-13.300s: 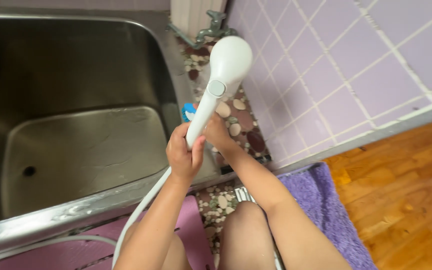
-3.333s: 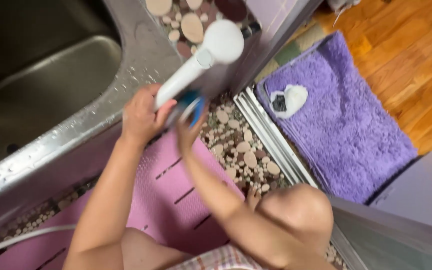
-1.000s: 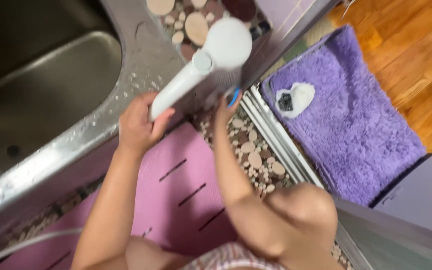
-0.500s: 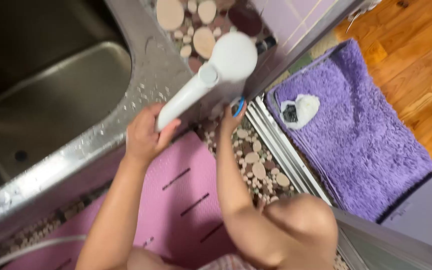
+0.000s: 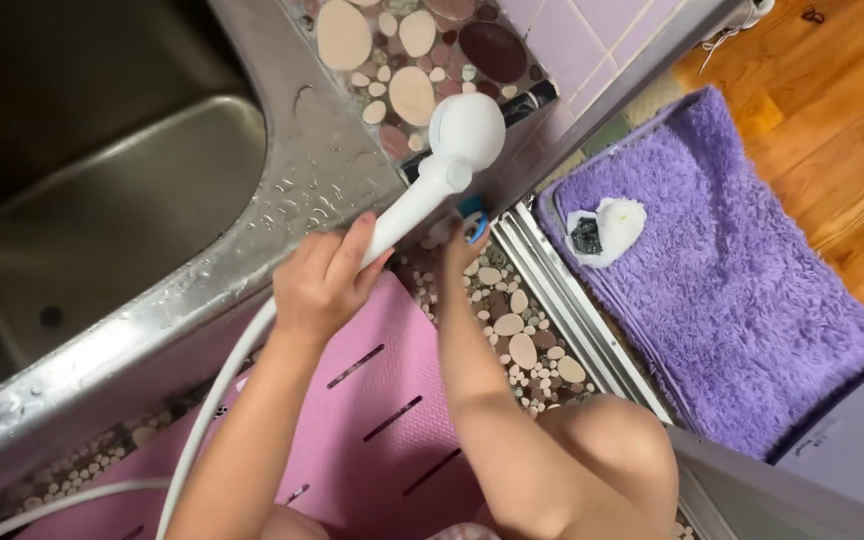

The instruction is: Cleaning bathroom walls, tub, and tiles using a brush and soap.

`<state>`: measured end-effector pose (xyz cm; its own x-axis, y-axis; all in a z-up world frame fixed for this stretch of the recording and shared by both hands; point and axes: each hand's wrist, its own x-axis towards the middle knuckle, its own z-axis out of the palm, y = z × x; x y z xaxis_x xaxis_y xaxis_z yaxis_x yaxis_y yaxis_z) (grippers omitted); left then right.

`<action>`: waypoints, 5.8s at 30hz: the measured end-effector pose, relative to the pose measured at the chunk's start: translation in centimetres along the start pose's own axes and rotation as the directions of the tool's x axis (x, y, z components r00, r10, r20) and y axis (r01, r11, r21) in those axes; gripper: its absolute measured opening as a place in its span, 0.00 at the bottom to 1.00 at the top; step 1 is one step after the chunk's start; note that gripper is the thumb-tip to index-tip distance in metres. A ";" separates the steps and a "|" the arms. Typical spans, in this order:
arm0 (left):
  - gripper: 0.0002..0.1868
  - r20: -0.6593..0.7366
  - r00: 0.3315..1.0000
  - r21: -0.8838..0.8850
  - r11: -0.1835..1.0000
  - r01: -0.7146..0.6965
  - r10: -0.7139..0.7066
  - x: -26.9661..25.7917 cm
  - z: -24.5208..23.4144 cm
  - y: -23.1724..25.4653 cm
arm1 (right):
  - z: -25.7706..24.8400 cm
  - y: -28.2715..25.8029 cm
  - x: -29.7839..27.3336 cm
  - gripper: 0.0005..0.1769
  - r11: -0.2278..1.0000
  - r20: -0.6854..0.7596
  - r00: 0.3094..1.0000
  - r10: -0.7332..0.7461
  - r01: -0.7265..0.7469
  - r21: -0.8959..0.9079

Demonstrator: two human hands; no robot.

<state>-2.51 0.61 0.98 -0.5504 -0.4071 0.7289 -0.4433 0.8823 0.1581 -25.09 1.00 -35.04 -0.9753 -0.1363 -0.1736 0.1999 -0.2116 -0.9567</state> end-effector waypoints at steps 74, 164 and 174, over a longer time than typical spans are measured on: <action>0.25 0.067 0.983 -0.099 0.979 0.176 -0.170 -5.5 -10.4 -1.9 | 1.1 -8.2 -24.6 0.55 0.965 0.296 0.922 -0.249 0.263 -0.010; 0.21 0.348 0.926 -0.206 0.951 0.231 -0.149 -9.2 -5.5 0.1 | -24.1 -12.6 17.9 0.18 0.178 0.414 0.697 -0.585 0.608 -0.774; 0.21 0.335 0.931 -0.216 0.950 0.224 -0.143 -9.4 -5.8 -0.4 | -24.9 -12.7 17.9 0.11 0.472 0.188 0.865 -0.465 0.422 -0.774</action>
<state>6.99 5.44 -2.10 -0.6859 -0.5847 0.4332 -0.3918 0.7984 0.4573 -47.40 25.30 -31.82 -0.9189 -0.2017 0.3389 -0.3901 0.5918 -0.7055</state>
